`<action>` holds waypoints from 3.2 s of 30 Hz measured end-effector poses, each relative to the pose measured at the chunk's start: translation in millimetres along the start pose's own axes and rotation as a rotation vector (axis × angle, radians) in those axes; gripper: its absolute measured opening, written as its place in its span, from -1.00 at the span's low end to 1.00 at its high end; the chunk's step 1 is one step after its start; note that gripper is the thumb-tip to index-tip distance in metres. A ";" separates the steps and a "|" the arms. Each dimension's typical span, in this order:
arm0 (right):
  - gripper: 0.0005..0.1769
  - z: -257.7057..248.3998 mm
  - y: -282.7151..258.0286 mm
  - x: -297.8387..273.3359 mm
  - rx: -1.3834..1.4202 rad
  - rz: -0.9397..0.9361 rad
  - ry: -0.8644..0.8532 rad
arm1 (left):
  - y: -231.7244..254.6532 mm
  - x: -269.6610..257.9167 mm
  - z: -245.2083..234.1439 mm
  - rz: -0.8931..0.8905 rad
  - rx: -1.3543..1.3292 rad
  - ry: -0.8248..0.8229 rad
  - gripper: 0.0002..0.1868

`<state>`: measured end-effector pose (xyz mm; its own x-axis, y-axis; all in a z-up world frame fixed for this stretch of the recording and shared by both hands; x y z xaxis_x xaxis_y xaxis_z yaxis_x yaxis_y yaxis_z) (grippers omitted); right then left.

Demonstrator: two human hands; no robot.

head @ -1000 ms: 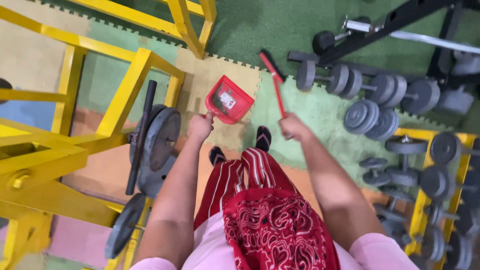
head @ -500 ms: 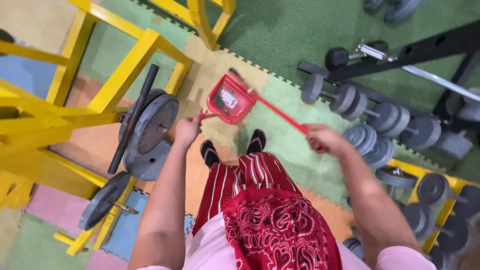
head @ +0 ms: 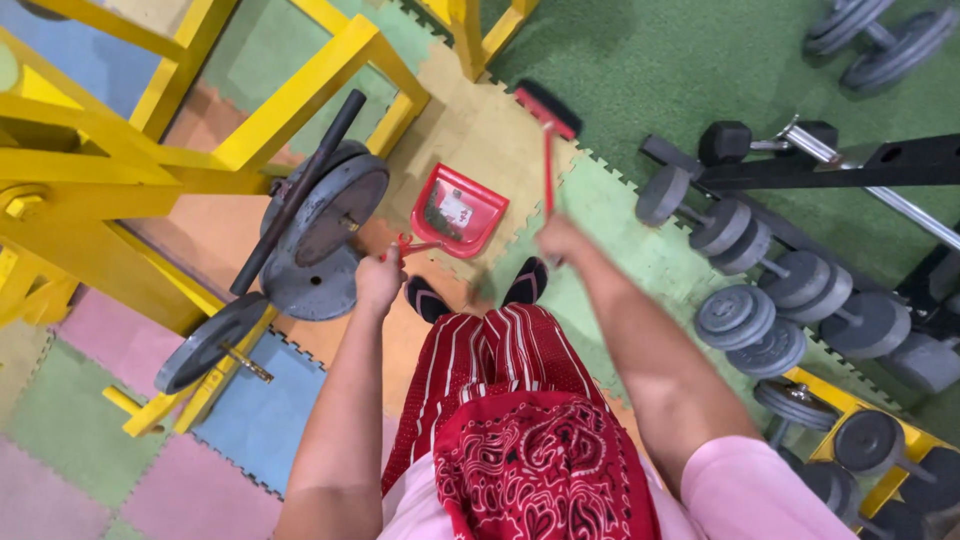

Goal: The person is sweeping debris off the floor into a dustpan using a small broom inside a gym.

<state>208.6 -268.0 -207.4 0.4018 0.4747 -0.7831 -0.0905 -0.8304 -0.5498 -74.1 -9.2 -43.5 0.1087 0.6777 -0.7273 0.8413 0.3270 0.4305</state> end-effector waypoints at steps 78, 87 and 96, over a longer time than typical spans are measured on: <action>-0.73 97.3 -83.1 -319.9 0.929 0.109 0.092 | -23.9 42.9 -44.4 0.356 0.245 -0.343 -0.39; -0.96 -31.8 42.4 -270.5 0.946 0.192 0.342 | 95.1 27.2 42.0 0.386 0.494 -0.394 -0.41; -0.71 -14.3 -31.6 -206.5 0.710 0.218 0.213 | 166.8 37.2 144.4 0.400 0.684 -0.381 -0.40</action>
<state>141.5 -343.9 -24.2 0.4682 0.1957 -0.8617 -0.7217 -0.4780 -0.5007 146.7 -24.6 -75.9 0.5301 0.3511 -0.7719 0.8219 -0.4368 0.3657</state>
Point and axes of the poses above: each hand's wrist, its own x-axis towards the middle knuckle, its own z-axis out of the palm, y = z × x, the point moved 7 cm from there along x, towards the middle knuckle, and after that the axes turned 8 degrees about -z, right-handed, at the moved point
